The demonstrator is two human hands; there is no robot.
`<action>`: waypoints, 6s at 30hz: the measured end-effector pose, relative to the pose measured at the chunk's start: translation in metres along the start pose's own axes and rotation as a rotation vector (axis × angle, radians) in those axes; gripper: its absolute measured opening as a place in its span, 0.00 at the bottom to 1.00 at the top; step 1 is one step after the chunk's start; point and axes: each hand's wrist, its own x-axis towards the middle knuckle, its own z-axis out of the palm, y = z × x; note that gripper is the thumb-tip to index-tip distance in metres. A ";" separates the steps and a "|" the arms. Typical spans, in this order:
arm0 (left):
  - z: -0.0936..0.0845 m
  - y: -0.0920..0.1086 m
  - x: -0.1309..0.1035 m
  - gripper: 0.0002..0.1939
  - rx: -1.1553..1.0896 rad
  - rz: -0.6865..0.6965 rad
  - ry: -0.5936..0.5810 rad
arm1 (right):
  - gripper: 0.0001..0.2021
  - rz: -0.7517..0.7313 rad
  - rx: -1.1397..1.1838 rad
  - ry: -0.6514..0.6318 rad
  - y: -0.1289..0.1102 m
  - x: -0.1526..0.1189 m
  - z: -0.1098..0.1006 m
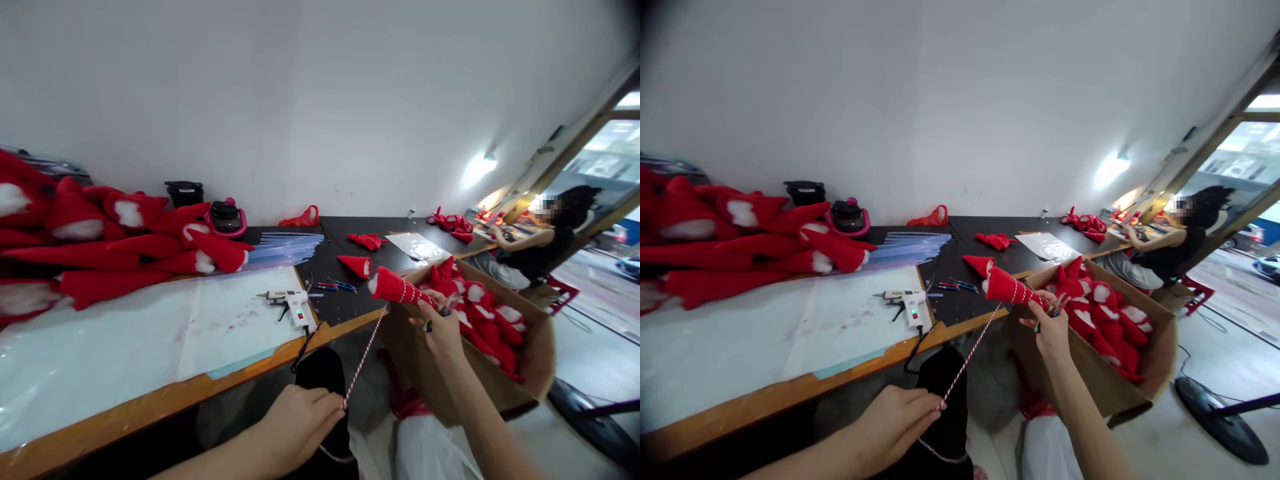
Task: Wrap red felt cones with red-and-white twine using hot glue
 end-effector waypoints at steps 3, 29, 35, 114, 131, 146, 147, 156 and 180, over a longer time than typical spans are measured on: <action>-0.053 0.013 0.004 0.15 0.033 0.026 0.034 | 0.17 -0.053 -0.076 -0.013 0.010 -0.007 0.000; -0.078 -0.081 0.128 0.20 -0.555 -0.076 0.119 | 0.08 -0.097 -0.090 -0.809 -0.035 -0.068 0.005; -0.015 -0.073 0.100 0.21 -0.530 -0.151 0.105 | 0.11 0.102 0.238 -0.301 -0.017 -0.057 0.031; -0.031 -0.074 -0.141 0.10 0.469 -0.306 0.979 | 0.17 -0.682 -0.461 -0.865 0.099 -0.213 0.214; -0.016 -0.068 -0.191 0.04 0.030 -0.812 1.328 | 0.28 -0.750 -0.284 -0.902 0.116 -0.245 0.234; -0.004 -0.062 -0.213 0.06 -0.368 -0.810 1.269 | 0.33 -0.664 -0.313 -0.945 0.115 -0.263 0.245; -0.004 -0.063 -0.215 0.06 -0.347 -0.807 1.249 | 0.35 -0.652 -0.331 -0.945 0.115 -0.262 0.245; 0.001 -0.068 -0.219 0.09 -0.135 -0.783 1.276 | 0.32 -0.554 -0.225 -0.974 0.115 -0.253 0.243; -0.013 -0.047 -0.202 0.14 -0.943 -0.912 1.399 | 0.22 0.663 0.127 -1.031 0.099 -0.205 0.301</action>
